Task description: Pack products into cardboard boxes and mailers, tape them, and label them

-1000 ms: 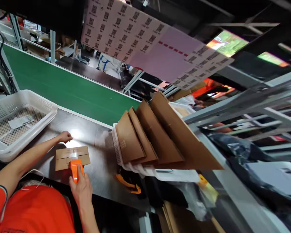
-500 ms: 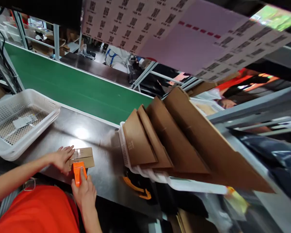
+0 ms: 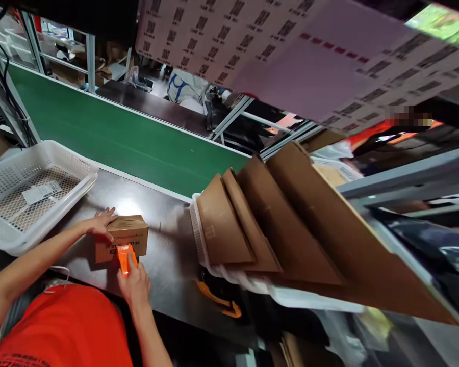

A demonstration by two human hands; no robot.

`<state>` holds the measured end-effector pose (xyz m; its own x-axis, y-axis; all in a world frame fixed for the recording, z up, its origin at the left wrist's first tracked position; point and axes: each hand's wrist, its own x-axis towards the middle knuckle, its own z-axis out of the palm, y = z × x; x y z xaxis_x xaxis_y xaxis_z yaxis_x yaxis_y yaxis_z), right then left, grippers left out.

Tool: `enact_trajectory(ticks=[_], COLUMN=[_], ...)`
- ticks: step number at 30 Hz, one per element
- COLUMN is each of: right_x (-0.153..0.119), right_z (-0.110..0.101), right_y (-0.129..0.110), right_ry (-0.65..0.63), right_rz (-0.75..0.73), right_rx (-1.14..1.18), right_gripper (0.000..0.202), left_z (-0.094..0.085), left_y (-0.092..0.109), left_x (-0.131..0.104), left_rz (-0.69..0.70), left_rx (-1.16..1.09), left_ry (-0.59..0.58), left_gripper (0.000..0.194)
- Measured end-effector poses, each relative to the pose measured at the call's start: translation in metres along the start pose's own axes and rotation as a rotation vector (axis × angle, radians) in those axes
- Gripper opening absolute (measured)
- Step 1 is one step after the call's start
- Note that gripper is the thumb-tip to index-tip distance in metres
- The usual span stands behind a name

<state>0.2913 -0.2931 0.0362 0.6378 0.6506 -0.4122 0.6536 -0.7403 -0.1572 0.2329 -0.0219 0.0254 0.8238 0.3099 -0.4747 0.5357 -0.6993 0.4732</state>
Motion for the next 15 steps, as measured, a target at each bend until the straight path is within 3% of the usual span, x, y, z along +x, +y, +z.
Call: enact_trajectory(ticks=[2, 4, 6, 8, 11, 15], right_x=[0.023, 0.042, 0.057, 0.066, 0.065, 0.055], right_z=[-0.014, -0.029, -0.045, -0.058, -0.065, -0.054], right_y=[-0.016, -0.030, -0.041, -0.049, -0.051, -0.039], right_ry=[-0.011, -0.007, -0.014, -0.028, -0.054, -0.015], right_rz=[-0.002, -0.017, -0.032, -0.057, -0.067, -0.038], right_rx=[-0.001, -0.001, -0.006, -0.020, -0.048, -0.020], right_gripper=[0.066, 0.065, 0.064, 0.062, 0.062, 0.063], left_z=[0.018, 0.042, 0.059, 0.060, 0.035, -0.022], left_y=[0.004, 0.009, 0.010, 0.006, -0.007, -0.028], left_x=[-0.008, -0.014, -0.013, -0.003, 0.023, 0.053], left_rz=[0.035, 0.053, -0.001, -0.072, -0.123, -0.112], left_rx=[0.077, 0.219, 0.341, 0.367, 0.298, 0.107], left_ry=[0.158, 0.265, 0.280, 0.274, 0.164, 0.002], left_gripper=[0.111, 0.129, 0.145, 0.146, 0.145, 0.149])
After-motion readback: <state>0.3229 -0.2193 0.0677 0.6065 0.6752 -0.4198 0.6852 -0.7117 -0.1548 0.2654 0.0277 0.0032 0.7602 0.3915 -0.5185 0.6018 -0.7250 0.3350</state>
